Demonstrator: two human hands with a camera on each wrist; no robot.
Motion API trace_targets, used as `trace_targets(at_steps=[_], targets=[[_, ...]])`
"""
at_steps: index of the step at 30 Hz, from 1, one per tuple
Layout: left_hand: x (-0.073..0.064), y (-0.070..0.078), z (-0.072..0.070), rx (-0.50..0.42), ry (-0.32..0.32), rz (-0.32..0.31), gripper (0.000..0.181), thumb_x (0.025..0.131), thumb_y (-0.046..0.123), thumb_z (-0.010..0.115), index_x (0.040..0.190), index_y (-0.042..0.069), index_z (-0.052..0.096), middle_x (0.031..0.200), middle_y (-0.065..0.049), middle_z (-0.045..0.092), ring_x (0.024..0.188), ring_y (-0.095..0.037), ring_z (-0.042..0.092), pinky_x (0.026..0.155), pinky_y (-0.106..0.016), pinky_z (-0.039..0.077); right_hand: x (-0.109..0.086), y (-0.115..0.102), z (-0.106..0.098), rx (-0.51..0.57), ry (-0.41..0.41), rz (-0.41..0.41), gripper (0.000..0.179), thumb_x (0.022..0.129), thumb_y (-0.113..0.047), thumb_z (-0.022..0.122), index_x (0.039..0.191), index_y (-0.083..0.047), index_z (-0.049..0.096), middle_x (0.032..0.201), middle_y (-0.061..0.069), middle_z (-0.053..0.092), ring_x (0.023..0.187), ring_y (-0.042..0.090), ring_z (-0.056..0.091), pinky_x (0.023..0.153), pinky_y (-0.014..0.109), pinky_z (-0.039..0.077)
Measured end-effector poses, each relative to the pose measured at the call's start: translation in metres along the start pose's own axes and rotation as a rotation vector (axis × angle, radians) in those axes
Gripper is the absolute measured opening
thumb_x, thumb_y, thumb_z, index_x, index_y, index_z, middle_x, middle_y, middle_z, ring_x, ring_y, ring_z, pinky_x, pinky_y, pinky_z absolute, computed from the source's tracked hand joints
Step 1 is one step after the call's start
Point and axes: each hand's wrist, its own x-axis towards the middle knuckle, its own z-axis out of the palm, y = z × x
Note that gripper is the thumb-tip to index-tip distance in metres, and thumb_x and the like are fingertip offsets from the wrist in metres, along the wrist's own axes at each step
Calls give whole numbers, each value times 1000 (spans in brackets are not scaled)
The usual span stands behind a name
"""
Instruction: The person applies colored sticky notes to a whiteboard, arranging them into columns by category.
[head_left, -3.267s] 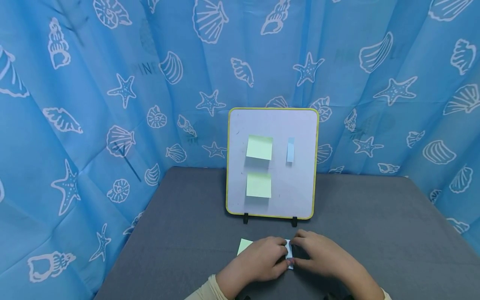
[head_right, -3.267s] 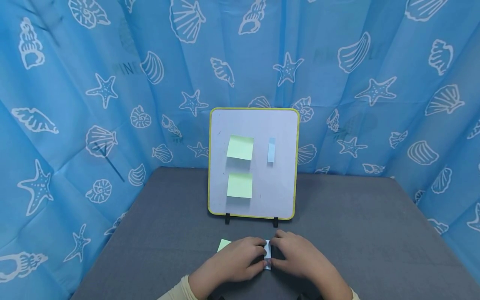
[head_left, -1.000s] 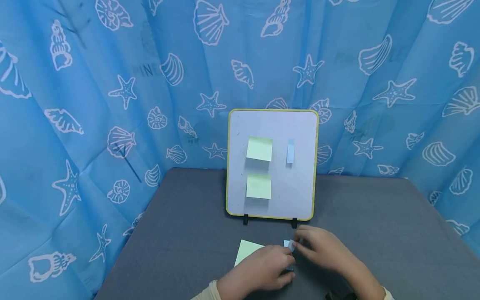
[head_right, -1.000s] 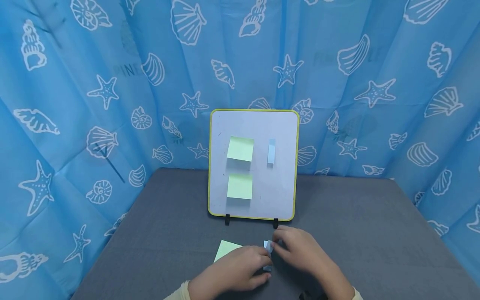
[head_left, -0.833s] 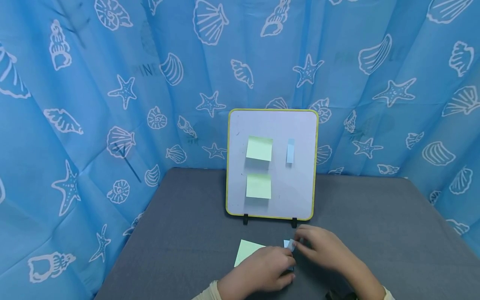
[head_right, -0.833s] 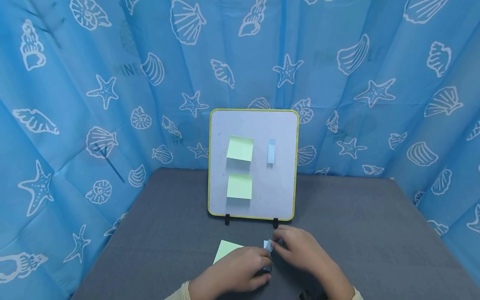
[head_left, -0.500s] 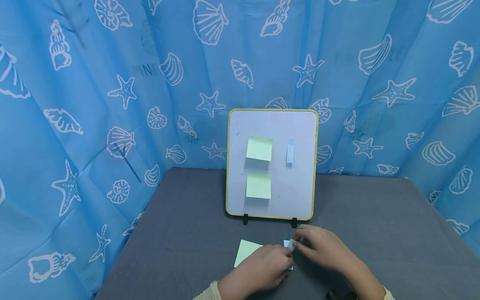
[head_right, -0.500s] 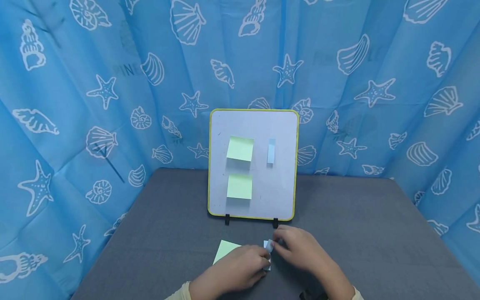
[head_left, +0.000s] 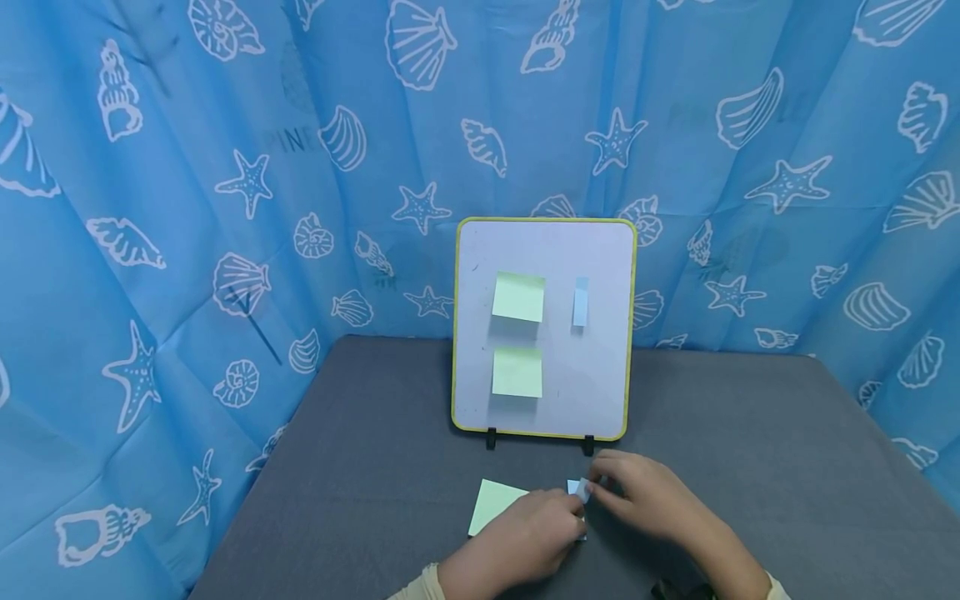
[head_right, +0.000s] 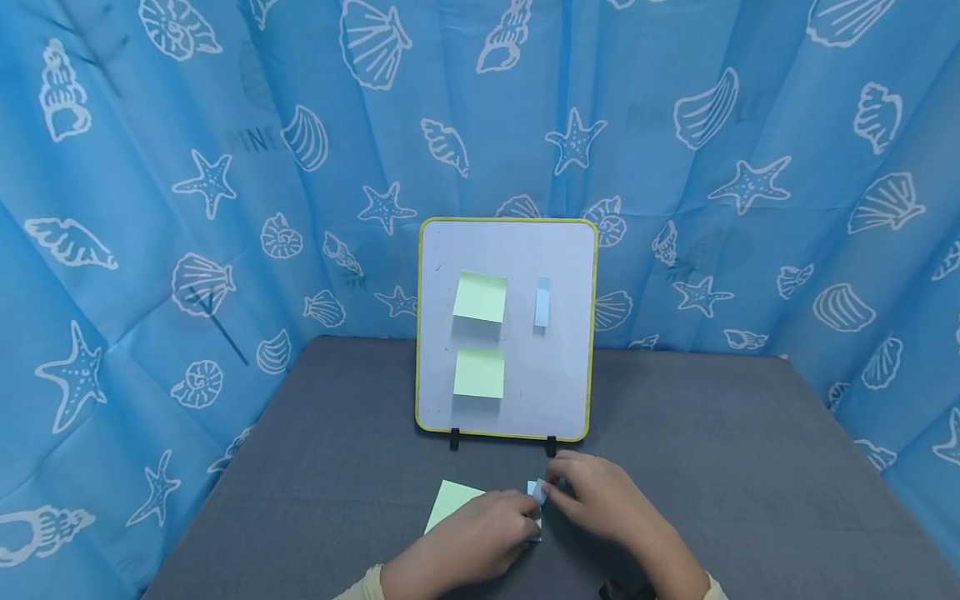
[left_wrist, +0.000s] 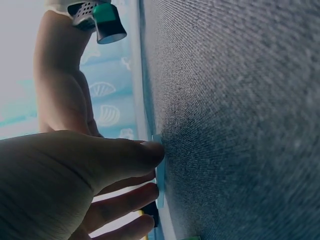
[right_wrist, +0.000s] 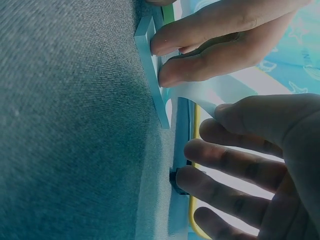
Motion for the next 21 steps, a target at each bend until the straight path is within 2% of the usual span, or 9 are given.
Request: trace_targets(at_steps=[10,21], targets=[[0,3,-1,-18,47,-24,14,101,20,73,91,28,80,85,12,61,66,-4,50,57,-19,39,-1,0,-1,8,13,-16,8,100,-25,75,92,-27,74,84,-18,63,73,-6,53,63,26,50],[0,3,3,-31,70,-44,16,101,21,73,88,28,79,82,13,60,65,-3,48,54,-18,34,1,2,-1,4,21,15,9,101,-24,74,92,-26,74,82,-18,62,70,-5,51,61,25,48]])
